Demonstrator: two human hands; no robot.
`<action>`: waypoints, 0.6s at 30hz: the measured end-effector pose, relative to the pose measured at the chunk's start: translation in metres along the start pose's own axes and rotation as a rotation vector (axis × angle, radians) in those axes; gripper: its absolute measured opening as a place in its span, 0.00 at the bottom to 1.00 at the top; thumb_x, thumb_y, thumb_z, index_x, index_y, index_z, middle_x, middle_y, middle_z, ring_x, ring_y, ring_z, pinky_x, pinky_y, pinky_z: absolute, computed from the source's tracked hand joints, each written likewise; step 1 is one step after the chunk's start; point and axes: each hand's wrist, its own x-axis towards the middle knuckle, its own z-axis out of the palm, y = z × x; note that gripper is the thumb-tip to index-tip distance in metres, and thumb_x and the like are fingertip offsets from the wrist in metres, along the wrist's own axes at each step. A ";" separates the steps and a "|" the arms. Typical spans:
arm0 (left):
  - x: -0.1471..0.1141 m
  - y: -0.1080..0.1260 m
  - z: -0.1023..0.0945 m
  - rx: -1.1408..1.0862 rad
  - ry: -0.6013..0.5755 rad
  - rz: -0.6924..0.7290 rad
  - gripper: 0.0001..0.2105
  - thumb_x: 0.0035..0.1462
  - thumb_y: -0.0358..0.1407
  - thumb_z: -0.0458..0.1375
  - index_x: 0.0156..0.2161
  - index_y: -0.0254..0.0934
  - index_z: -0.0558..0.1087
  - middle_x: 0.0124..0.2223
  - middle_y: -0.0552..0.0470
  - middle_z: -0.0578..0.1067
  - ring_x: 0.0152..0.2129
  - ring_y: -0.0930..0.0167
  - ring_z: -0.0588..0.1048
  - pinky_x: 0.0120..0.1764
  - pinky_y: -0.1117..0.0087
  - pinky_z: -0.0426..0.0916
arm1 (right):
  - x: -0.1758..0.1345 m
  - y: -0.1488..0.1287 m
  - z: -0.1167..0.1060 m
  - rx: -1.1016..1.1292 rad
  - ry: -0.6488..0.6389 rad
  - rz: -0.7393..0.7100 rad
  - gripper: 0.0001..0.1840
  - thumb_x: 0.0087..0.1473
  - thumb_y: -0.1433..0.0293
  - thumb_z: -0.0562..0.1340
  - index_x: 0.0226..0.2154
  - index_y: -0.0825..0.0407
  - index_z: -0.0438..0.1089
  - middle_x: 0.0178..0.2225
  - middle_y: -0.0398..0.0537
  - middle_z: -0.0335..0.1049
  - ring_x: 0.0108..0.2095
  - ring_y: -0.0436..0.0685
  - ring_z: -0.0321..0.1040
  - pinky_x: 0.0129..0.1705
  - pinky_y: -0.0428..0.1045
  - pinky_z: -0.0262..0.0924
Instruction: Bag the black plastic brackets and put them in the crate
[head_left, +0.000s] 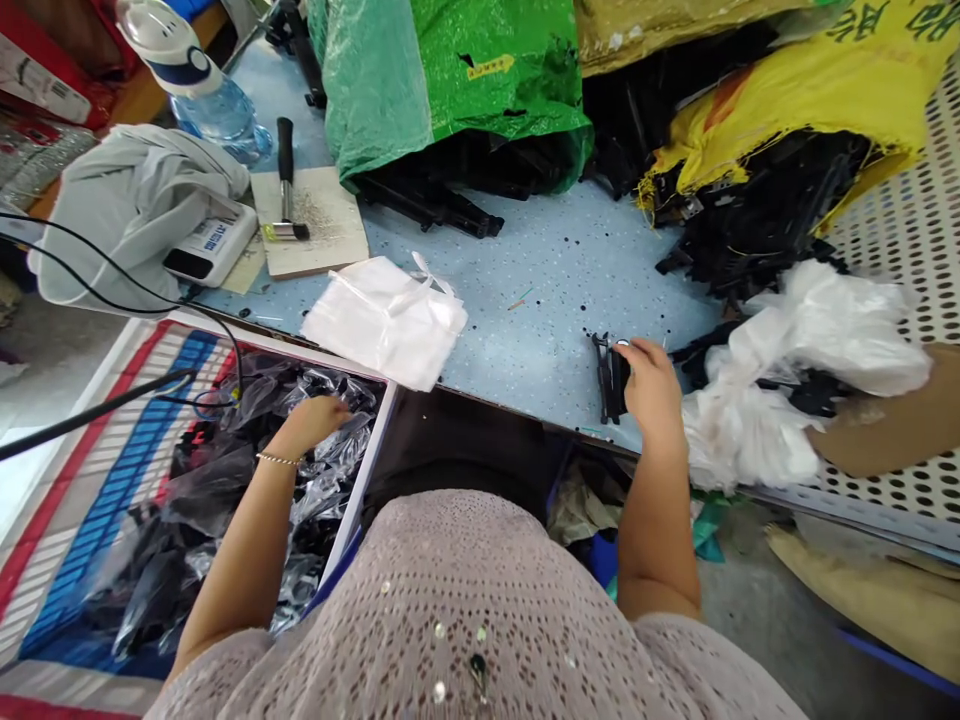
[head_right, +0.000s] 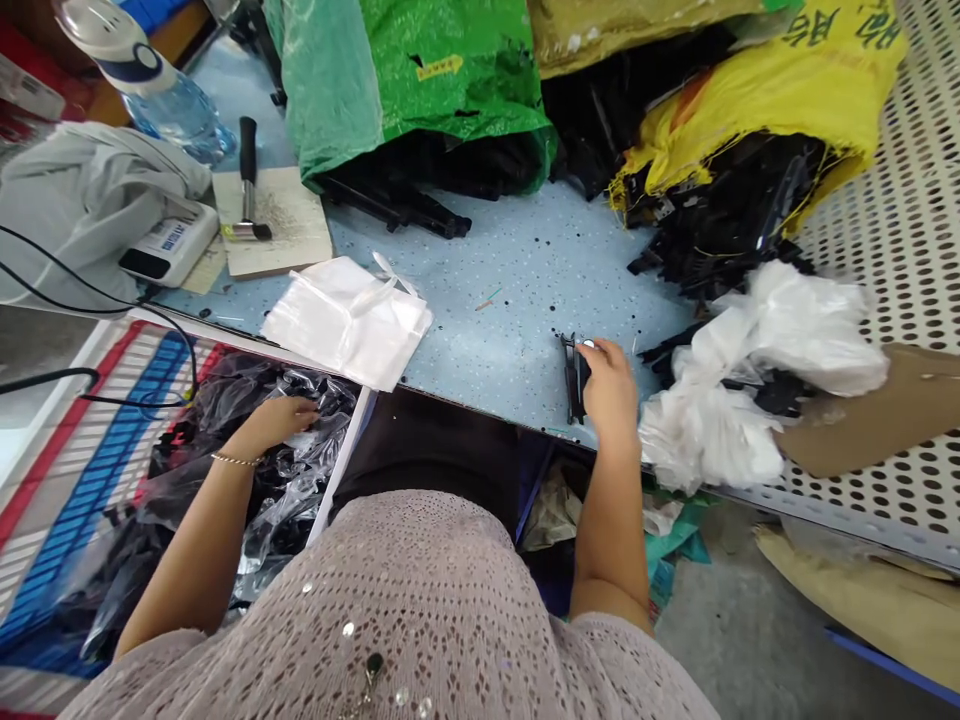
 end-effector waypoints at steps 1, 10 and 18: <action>-0.002 0.018 -0.005 -0.057 0.022 0.080 0.10 0.53 0.44 0.60 0.30 0.41 0.77 0.25 0.50 0.77 0.25 0.63 0.76 0.34 0.66 0.67 | 0.003 0.010 -0.001 -0.057 -0.065 -0.013 0.31 0.58 0.79 0.49 0.58 0.50 0.74 0.67 0.57 0.62 0.64 0.68 0.63 0.63 0.63 0.61; 0.041 0.161 0.020 -0.034 0.522 0.430 0.03 0.58 0.34 0.62 0.34 0.37 0.73 0.41 0.38 0.75 0.40 0.56 0.75 0.42 0.60 0.70 | 0.005 -0.011 -0.008 -0.284 -0.359 -0.013 0.21 0.65 0.61 0.58 0.55 0.48 0.77 0.50 0.61 0.70 0.50 0.72 0.71 0.52 0.63 0.66; 0.055 0.129 0.004 -0.685 0.311 0.234 0.09 0.49 0.39 0.68 0.29 0.38 0.74 0.27 0.54 0.74 0.24 0.71 0.70 0.29 0.69 0.64 | 0.011 -0.037 0.029 0.029 -0.436 -0.102 0.26 0.61 0.62 0.62 0.59 0.53 0.64 0.56 0.62 0.68 0.59 0.71 0.63 0.57 0.63 0.62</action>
